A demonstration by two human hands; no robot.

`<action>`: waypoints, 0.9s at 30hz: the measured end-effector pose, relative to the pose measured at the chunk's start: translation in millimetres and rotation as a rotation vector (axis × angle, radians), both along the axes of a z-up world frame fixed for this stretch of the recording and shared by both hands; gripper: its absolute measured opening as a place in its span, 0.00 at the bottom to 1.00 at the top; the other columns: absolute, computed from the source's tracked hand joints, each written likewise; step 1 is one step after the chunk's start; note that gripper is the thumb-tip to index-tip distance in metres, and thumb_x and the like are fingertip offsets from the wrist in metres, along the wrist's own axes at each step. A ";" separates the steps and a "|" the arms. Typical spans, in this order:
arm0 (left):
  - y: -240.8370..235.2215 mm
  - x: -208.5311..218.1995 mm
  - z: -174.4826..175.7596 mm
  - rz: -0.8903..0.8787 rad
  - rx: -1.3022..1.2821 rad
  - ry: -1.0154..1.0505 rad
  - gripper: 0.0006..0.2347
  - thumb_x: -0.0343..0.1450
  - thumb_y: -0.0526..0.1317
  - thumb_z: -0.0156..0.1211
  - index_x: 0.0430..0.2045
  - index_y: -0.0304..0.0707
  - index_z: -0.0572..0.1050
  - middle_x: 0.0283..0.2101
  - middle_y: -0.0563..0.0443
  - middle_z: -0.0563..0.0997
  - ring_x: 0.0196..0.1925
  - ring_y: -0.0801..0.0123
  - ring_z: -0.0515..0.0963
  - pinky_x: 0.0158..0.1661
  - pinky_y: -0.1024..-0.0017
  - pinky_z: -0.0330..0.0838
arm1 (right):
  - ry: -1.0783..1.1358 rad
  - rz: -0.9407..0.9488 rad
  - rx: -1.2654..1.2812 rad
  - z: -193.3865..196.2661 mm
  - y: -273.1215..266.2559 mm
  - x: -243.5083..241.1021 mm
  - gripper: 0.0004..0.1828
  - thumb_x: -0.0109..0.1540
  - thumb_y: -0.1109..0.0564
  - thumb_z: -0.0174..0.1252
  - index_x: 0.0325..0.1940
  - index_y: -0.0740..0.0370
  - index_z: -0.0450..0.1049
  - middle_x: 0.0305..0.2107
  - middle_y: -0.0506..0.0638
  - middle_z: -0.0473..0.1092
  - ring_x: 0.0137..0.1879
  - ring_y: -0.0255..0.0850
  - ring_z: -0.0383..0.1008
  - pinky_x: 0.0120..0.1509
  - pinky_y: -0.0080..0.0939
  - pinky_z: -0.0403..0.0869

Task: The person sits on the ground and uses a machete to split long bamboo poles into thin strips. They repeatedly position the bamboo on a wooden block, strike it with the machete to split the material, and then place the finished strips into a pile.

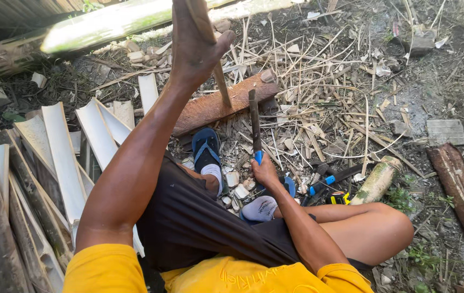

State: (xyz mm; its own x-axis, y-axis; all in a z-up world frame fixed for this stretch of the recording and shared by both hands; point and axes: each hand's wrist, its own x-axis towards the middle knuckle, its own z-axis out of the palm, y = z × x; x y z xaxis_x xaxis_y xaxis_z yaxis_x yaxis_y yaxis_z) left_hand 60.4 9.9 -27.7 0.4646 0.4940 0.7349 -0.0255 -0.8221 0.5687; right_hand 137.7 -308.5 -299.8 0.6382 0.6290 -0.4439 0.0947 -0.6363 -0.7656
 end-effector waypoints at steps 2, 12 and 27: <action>-3.5 -13.1 7.5 -0.029 0.058 -0.083 0.40 0.77 0.43 0.77 0.71 0.39 0.44 0.63 0.38 0.64 0.65 0.46 0.74 0.62 0.52 0.74 | -0.034 -0.017 -0.033 31.6 11.6 -8.4 0.14 0.68 0.53 0.53 0.48 0.66 0.62 0.24 0.53 0.73 0.24 0.43 0.78 0.28 0.46 0.75; -21.2 -44.6 43.9 -0.161 -0.322 -0.476 0.26 0.77 0.40 0.56 0.68 0.34 0.52 0.47 0.41 0.70 0.42 0.65 0.74 0.41 0.66 0.76 | -0.459 0.404 0.419 195.6 71.4 -51.3 0.20 0.70 0.58 0.48 0.64 0.64 0.53 0.28 0.65 0.71 0.28 0.59 0.76 0.29 0.58 0.74; -51.4 -41.0 58.8 -0.131 -0.274 -0.474 0.29 0.76 0.46 0.56 0.70 0.34 0.54 0.45 0.49 0.68 0.39 0.74 0.68 0.42 0.75 0.68 | -0.502 0.293 0.452 179.7 88.9 -49.6 0.22 0.66 0.57 0.53 0.61 0.64 0.56 0.31 0.72 0.74 0.38 0.73 0.75 0.40 0.66 0.72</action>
State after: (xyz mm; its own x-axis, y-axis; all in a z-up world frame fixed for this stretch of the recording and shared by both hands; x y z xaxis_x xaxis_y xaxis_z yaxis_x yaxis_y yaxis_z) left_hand 19.4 -41.6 31.0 0.1851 0.6568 0.7310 -0.4224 -0.6185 0.6626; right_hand 88.2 -219.6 -120.1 0.4739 0.8574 0.2006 0.6206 -0.1636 -0.7669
